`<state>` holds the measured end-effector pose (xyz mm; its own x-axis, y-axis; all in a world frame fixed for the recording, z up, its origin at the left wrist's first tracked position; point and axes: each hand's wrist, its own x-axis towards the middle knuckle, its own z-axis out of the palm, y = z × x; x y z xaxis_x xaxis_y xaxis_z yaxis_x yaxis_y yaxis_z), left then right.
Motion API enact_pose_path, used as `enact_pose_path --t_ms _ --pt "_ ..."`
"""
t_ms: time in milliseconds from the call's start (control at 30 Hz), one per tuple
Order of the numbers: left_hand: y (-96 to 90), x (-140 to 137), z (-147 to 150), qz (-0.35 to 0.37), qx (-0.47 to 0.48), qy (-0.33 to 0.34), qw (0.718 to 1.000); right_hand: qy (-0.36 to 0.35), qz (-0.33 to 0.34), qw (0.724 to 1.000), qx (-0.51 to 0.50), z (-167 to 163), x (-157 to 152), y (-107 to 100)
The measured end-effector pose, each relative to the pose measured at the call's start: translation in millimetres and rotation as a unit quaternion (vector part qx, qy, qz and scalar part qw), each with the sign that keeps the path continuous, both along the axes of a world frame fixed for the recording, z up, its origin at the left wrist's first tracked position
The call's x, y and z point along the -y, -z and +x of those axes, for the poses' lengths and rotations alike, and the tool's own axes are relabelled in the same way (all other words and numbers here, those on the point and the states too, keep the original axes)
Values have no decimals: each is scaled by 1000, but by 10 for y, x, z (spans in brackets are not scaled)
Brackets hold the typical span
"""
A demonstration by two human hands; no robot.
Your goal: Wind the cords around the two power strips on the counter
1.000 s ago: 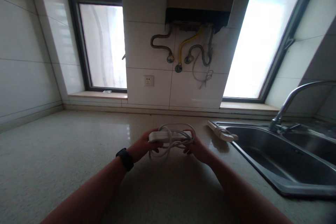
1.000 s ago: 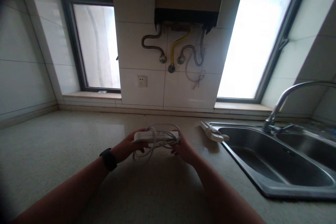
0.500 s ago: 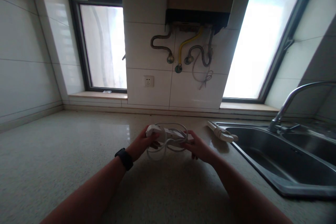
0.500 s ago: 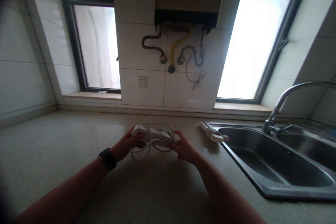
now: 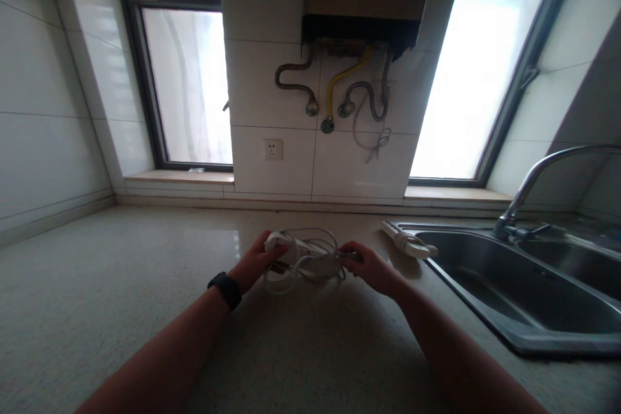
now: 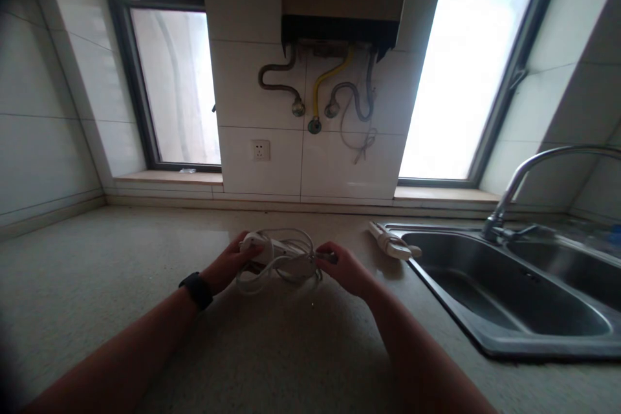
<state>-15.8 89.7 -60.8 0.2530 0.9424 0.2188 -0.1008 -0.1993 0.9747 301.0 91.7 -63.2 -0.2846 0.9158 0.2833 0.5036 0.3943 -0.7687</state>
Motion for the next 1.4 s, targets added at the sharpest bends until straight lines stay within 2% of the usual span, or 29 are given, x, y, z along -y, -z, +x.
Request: enact_pose_path --t_ms 133,233,400,533,767,900,1133,1267,1400 --pt "-52 69 12 8 -30 45 999 -49 55 995 60 -26 74 -17" --pt "-116 122 37 29 -54 59 996 -93 67 990 86 -66 105 -34" --pt "-142 73 55 80 -54 17 995 -33 86 987 134 -93 88 -44" --pt "-116 -10 29 89 -69 -31 993 -11 110 983 145 -85 73 -33" --pt "-151 -34 -34 72 -89 -80 990 38 50 995 81 -39 30 -53" --pt "-190 -21 -80 75 -127 -106 983 24 32 999 26 -83 16 -27" --pt "-267 40 -103 127 -219 -164 953 13 47 998 -34 -214 37 13" --pt "-277 65 -90 190 -270 -223 917 16 48 998 -32 -227 37 16" --pt "-263 70 -70 271 -274 -280 880 22 53 997 -58 -239 16 36"
